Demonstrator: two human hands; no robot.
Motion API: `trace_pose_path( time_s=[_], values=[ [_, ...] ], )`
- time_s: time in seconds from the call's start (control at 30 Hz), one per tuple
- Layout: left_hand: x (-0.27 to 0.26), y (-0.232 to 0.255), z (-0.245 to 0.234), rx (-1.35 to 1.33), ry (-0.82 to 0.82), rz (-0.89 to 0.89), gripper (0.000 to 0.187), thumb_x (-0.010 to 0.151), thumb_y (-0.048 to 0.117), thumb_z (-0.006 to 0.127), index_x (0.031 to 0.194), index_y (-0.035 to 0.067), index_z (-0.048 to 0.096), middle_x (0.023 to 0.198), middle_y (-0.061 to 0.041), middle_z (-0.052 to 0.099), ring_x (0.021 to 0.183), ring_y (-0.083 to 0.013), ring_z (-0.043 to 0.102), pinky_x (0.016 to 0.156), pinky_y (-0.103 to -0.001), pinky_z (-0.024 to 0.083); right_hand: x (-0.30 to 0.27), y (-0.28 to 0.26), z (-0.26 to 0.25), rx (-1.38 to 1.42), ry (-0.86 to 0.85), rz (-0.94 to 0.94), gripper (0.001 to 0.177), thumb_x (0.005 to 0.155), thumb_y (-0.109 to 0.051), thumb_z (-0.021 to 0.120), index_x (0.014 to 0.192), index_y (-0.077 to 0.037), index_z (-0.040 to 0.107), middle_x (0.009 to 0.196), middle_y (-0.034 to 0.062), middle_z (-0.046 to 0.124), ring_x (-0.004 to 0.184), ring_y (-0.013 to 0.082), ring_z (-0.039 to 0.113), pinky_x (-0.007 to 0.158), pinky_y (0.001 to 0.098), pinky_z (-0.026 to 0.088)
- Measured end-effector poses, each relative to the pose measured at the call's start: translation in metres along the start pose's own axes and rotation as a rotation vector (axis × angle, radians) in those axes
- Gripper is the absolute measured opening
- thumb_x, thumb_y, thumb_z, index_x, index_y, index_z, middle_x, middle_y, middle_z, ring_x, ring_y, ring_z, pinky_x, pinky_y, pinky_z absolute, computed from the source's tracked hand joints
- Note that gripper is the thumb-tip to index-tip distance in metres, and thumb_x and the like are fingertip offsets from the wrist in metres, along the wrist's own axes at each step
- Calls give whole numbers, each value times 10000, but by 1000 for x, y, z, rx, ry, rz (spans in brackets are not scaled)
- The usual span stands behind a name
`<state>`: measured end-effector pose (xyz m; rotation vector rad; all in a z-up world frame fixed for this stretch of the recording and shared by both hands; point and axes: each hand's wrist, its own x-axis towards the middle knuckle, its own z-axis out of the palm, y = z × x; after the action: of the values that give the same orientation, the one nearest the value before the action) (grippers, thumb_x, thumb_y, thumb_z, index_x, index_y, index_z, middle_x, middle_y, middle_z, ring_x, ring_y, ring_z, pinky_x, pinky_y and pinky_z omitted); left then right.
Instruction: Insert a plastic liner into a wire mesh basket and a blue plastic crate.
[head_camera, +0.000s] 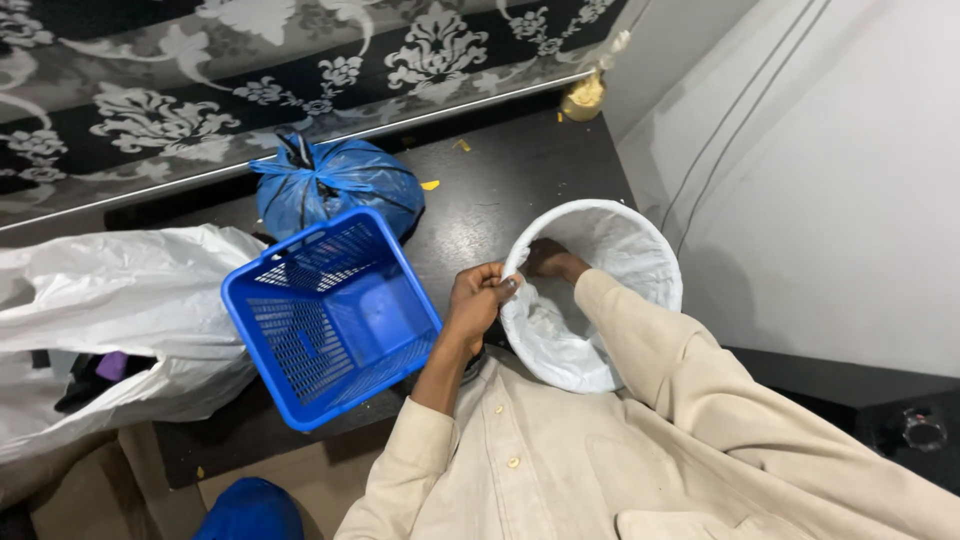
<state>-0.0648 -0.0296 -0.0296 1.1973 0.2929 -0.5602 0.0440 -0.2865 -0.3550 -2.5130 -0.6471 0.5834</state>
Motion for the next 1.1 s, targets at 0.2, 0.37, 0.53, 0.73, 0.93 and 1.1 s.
trace_pose_path(
  time_s=[0.2,0.37,0.53,0.73,0.93,1.1],
  values=[
    [-5,3,-15,-77,4,-41,123,928,66,677,1014,-12,717,825,-34,729,693,-90,649,649,-246,519,-23,-91,-74,371,-416,778,243,947,-221,627,1000,-8,731,823,111,675,635,205,577,577,364,473],
    [-4,0,-18,-50,9,-49,130,930,68,695,1026,-15,722,825,-43,718,687,-95,633,638,-251,508,-44,-152,-103,595,-751,860,337,958,-273,515,907,-16,727,771,107,728,613,219,686,565,353,568],
    [-11,1,-21,-52,5,-60,115,934,70,701,1004,-21,710,821,-43,716,689,-100,639,641,-256,519,-67,-123,-30,784,-593,866,251,839,-258,860,843,-66,699,714,74,614,583,194,511,497,388,379],
    [-20,7,-20,-26,-10,-79,102,916,68,704,988,-3,709,804,-30,713,684,-90,636,641,-250,521,-67,-129,-34,483,-535,845,324,864,-317,789,864,-6,698,769,118,666,629,242,602,541,396,494],
    [-17,-7,-23,-95,-18,-80,86,914,44,717,986,1,699,784,0,655,689,-71,583,653,-230,480,-69,-105,-11,811,-490,969,253,960,-264,693,865,-36,640,711,130,554,599,263,511,489,448,441],
    [-12,-21,-25,-103,-23,-40,95,913,35,731,987,-4,687,800,6,617,712,-73,584,658,-227,479,-84,-116,-8,928,-735,987,544,1007,-466,419,1009,-10,718,831,154,771,601,230,691,484,333,476]
  ],
)
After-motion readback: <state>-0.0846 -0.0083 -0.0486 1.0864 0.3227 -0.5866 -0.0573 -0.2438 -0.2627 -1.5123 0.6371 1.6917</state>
